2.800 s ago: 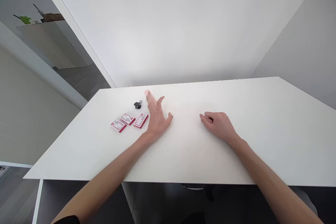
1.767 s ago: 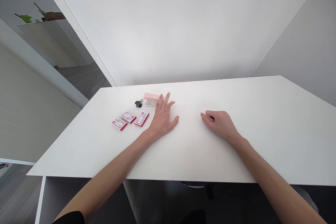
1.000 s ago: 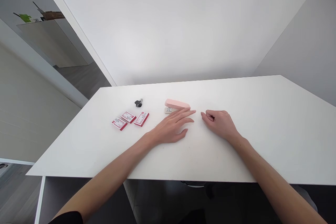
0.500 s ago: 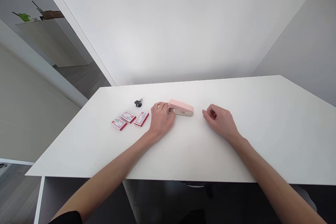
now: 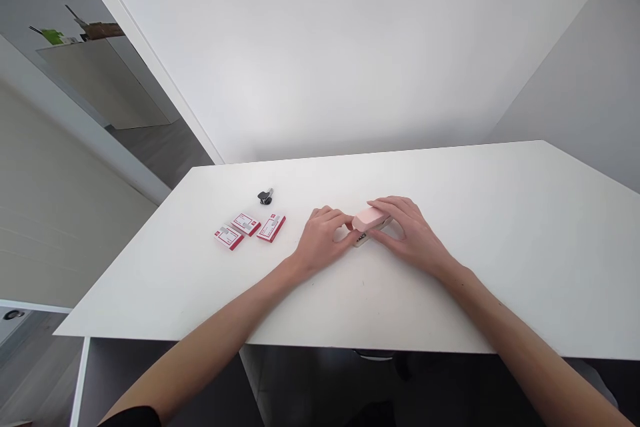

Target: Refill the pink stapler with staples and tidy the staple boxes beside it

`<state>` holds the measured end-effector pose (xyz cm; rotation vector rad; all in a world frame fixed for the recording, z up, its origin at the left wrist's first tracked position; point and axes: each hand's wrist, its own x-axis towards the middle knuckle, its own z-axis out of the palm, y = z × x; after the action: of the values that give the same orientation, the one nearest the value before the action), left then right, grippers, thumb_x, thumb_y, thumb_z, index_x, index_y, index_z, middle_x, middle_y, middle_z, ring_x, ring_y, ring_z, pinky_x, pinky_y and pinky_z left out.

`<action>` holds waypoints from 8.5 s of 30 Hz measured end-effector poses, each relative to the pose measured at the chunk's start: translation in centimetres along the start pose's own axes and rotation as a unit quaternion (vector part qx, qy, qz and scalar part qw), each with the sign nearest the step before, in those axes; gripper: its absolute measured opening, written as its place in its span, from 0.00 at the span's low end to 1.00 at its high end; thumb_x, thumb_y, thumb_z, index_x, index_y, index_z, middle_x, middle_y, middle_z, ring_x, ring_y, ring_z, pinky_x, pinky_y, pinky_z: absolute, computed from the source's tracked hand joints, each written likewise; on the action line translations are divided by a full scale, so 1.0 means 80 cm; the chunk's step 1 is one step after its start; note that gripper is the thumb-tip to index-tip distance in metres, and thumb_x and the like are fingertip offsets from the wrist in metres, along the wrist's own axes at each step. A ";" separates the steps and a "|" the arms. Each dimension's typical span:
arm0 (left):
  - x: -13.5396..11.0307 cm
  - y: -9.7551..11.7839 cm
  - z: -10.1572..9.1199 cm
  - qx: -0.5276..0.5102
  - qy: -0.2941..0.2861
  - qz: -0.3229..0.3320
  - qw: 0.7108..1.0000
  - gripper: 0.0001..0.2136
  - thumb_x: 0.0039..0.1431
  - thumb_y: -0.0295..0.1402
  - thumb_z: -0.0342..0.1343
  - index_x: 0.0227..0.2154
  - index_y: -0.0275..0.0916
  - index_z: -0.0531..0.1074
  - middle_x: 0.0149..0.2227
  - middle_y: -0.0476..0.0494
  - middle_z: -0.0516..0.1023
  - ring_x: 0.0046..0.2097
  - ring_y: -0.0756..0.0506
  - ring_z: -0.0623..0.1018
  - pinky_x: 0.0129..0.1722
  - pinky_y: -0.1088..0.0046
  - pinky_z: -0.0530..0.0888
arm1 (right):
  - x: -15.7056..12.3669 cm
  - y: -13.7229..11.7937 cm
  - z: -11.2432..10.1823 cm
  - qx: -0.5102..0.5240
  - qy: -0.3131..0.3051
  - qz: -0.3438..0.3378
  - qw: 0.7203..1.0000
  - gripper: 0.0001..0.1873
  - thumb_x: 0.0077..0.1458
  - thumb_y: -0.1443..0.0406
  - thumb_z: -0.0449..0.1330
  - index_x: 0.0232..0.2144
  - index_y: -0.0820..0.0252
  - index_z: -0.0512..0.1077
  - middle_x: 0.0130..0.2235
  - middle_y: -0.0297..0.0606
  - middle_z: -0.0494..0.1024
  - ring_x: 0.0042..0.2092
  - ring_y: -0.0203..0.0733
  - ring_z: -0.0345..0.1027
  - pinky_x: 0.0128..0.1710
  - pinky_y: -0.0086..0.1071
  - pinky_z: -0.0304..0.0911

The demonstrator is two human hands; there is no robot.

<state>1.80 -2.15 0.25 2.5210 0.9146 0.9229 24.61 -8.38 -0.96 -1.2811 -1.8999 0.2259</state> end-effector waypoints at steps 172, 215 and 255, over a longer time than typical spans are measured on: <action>-0.065 0.051 -0.030 0.033 -0.065 0.038 0.997 0.17 0.72 0.44 0.56 0.58 0.45 0.69 0.41 0.46 0.82 0.32 0.48 0.78 0.33 0.71 0.75 | -0.081 -0.084 -0.026 0.304 0.022 0.298 0.905 0.19 0.63 0.46 0.63 0.43 0.53 0.80 0.33 0.37 0.83 0.37 0.46 0.79 0.40 0.41 0.75; -0.065 0.054 -0.038 -0.118 -0.103 -0.016 0.988 0.15 0.70 0.40 0.59 0.56 0.46 0.71 0.34 0.54 0.83 0.35 0.49 0.80 0.40 0.74 0.77 | -0.086 -0.076 -0.020 0.372 0.019 0.241 0.896 0.18 0.66 0.51 0.64 0.51 0.54 0.76 0.53 0.43 0.84 0.45 0.48 0.83 0.52 0.50 0.78; -0.043 -0.002 -0.052 0.106 0.023 -0.031 0.994 0.09 0.70 0.38 0.51 0.48 0.42 0.68 0.28 0.56 0.73 0.24 0.53 0.69 0.27 0.76 0.64 | -0.056 -0.081 0.013 0.021 -0.046 0.196 0.979 0.12 0.64 0.61 0.66 0.50 0.45 0.81 0.43 0.33 0.78 0.32 0.35 0.69 0.38 0.35 0.64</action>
<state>-3.05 -4.02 1.63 2.6369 1.1541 0.9129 20.08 -14.86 -0.40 -1.6344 -1.6904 0.5331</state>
